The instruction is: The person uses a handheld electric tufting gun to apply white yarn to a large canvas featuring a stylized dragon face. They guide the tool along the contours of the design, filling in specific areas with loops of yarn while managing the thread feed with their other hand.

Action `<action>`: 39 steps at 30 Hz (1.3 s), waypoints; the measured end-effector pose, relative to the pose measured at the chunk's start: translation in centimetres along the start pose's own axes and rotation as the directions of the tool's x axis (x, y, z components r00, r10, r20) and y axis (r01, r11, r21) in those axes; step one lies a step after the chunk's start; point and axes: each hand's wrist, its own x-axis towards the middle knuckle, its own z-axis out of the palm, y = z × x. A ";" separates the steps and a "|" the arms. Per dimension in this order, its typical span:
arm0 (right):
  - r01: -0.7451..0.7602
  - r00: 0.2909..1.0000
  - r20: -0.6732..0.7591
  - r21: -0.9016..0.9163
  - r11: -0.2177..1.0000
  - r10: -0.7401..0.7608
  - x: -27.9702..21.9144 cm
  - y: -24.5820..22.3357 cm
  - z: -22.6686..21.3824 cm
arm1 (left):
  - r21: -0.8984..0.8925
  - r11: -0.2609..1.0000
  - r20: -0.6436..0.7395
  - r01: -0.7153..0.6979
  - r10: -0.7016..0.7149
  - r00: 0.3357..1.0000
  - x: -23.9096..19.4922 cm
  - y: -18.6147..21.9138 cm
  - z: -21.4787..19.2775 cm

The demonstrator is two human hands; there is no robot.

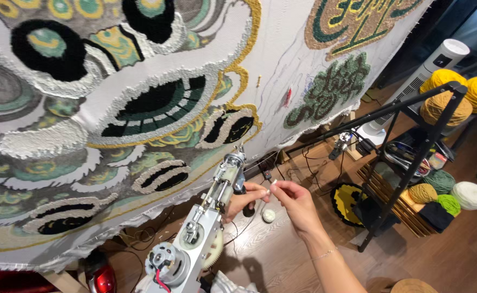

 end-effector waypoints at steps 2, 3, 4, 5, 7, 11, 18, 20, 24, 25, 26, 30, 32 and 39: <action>-0.054 0.998 -0.014 0.035 0.998 0.054 0.2 -0.5 -0.5 | -0.056 0.998 0.020 -0.022 0.023 1.000 1.0 -0.7 0.2; -0.117 0.993 0.008 0.148 0.982 0.117 0.4 -0.8 -0.6 | -0.083 0.996 0.031 -0.033 0.036 0.999 1.6 -1.1 0.3; -0.179 0.984 0.037 0.257 0.950 0.176 0.6 -1.2 -0.6 | -0.090 0.996 0.020 -0.030 0.032 0.999 2.0 -1.4 0.5; -0.238 0.971 0.069 0.362 0.901 0.228 0.7 -1.5 -0.7 | -0.095 0.995 0.012 -0.029 0.030 0.999 2.4 -1.7 0.6; -0.227 0.973 0.153 0.472 0.852 0.174 0.9 -1.9 -0.9 | -0.107 0.994 0.010 -0.018 0.019 1.000 3.0 -2.0 0.5; -0.212 0.977 0.134 0.627 0.749 0.164 2.2 -2.1 -1.8 | -0.126 0.992 0.039 -0.012 0.017 0.999 4.5 -1.9 -0.2; -0.237 0.949 -0.005 0.646 0.725 0.315 4.7 -2.3 -5.5 | -0.205 0.979 0.146 0.017 0.013 0.989 8.7 -0.3 -2.1; -0.243 0.934 -0.059 0.618 0.748 0.352 5.2 -2.4 -7.3 | -0.264 0.962 0.183 0.070 -0.021 0.983 10.4 0.8 -1.9; -0.234 0.903 -0.225 0.457 0.858 0.366 6.9 -1.2 -14.1 | -0.296 0.946 0.237 0.133 -0.063 0.970 13.9 2.6 -1.6; -0.237 0.886 -0.256 0.467 0.852 0.387 7.1 -0.3 -16.5 | -0.286 0.948 0.241 0.143 -0.074 0.968 14.9 2.8 -1.3; -0.241 0.866 -0.287 0.477 0.845 0.409 7.4 0.7 -19.1 | -0.275 0.949 0.244 0.153 -0.085 0.966 16.0 3.1 -1.2; -0.165 0.793 -0.493 0.393 0.905 0.358 8.9 5.4 -31.5 | -0.260 0.947 0.243 0.190 -0.126 0.962 19.9 2.9 0.2; -0.171 0.756 -0.564 0.319 0.932 0.332 10.1 7.4 -38.4 | -0.234 0.956 0.227 0.178 -0.124 0.966 21.9 2.4 1.1; -0.302 0.653 -0.756 -0.325 0.896 -0.054 17.6 9.7 -57.5 | -0.274 0.948 0.111 0.160 -0.134 0.985 28.7 -0.4 5.9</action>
